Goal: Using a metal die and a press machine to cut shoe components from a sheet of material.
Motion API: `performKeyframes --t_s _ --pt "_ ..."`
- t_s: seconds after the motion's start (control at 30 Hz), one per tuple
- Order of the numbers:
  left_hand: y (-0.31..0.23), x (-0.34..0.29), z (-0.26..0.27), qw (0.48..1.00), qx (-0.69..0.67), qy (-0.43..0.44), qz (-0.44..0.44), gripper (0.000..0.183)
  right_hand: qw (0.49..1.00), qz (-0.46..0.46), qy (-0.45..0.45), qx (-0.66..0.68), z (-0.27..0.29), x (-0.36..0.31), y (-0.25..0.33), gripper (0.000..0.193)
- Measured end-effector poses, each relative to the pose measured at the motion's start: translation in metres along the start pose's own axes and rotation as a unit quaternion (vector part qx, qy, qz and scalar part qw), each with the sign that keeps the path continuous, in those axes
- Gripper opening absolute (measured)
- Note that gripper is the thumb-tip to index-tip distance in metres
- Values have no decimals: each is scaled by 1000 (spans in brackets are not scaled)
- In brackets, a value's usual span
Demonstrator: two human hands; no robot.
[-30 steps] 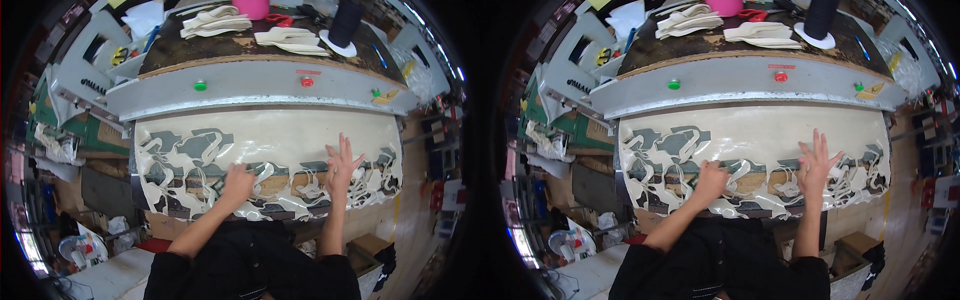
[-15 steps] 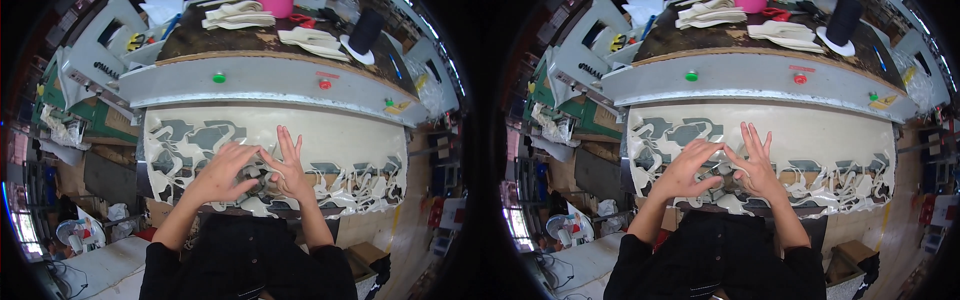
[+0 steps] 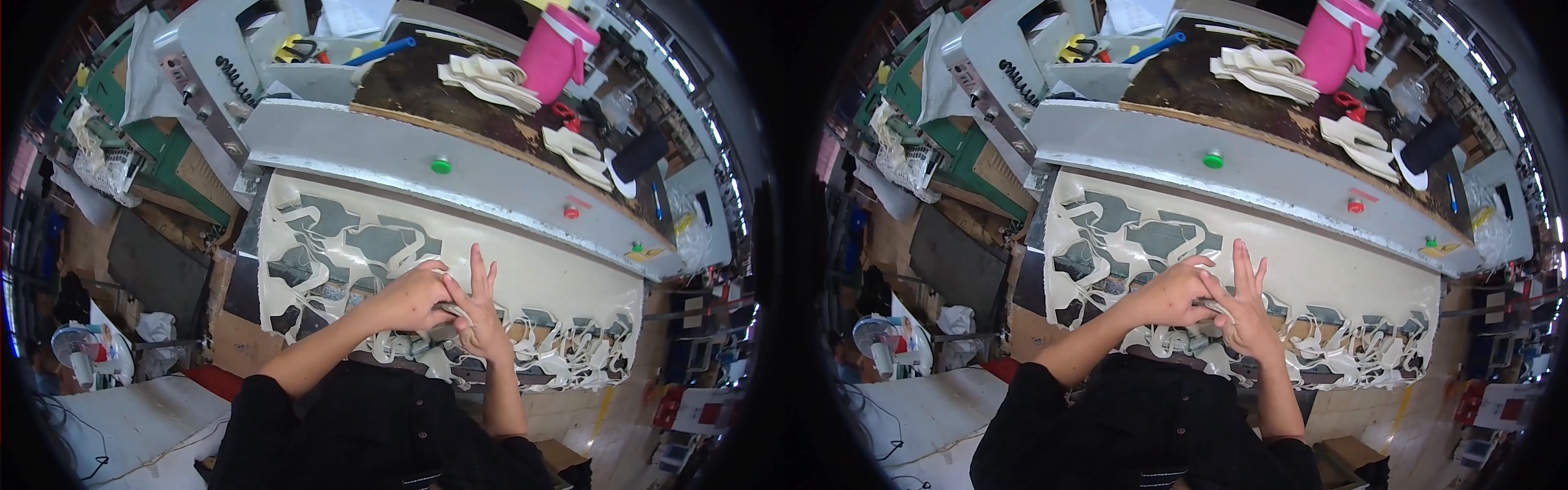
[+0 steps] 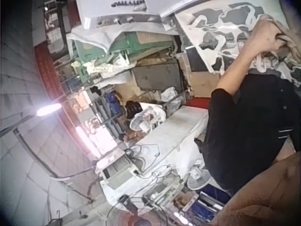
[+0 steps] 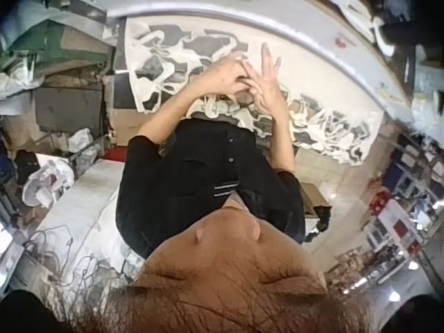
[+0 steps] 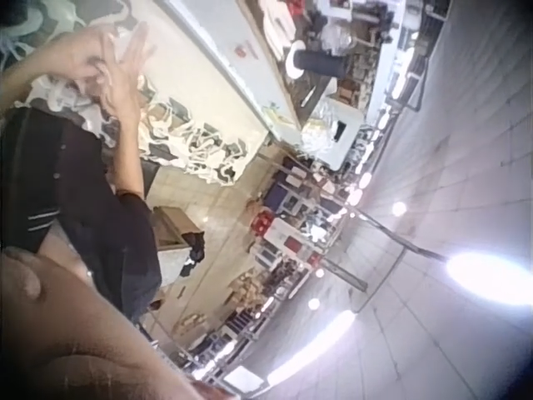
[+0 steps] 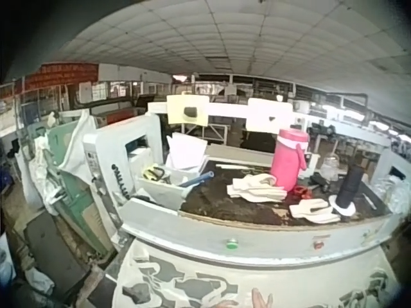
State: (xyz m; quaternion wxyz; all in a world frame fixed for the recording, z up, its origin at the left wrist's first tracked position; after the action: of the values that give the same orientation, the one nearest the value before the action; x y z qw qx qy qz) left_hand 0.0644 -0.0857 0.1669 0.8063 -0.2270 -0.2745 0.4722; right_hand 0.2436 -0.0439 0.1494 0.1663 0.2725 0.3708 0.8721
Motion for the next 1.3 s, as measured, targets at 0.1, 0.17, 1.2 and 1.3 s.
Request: performKeyframes --t_s 0.1,0.17,1.2,1.3 --pt "11 -26 17 994 53 -53 -75 23 998 -44 26 40 -19 24 16 81" --pt "29 -38 31 999 32 13 21 22 998 -42 -6 38 -32 38 25 88" --pt "-104 459 169 993 -67 -92 -37 21 941 0 -184 -285 349 104 -204 63" --pt "-61 491 139 971 -196 -123 53 29 914 51 -206 -347 356 101 -188 48"
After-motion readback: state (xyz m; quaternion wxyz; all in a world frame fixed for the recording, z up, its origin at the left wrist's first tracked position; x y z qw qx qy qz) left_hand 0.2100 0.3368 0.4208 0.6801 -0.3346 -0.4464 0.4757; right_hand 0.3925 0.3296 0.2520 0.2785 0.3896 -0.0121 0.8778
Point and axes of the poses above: each hand's wrist, its own x-axis towards the middle knuckle, its own z-axis out of the back of the hand, y = z × x, the point moved 3 cm from there along x, towards the middle knuckle, and after that the axes turned 13 degrees about x, right-handed, at the moved point
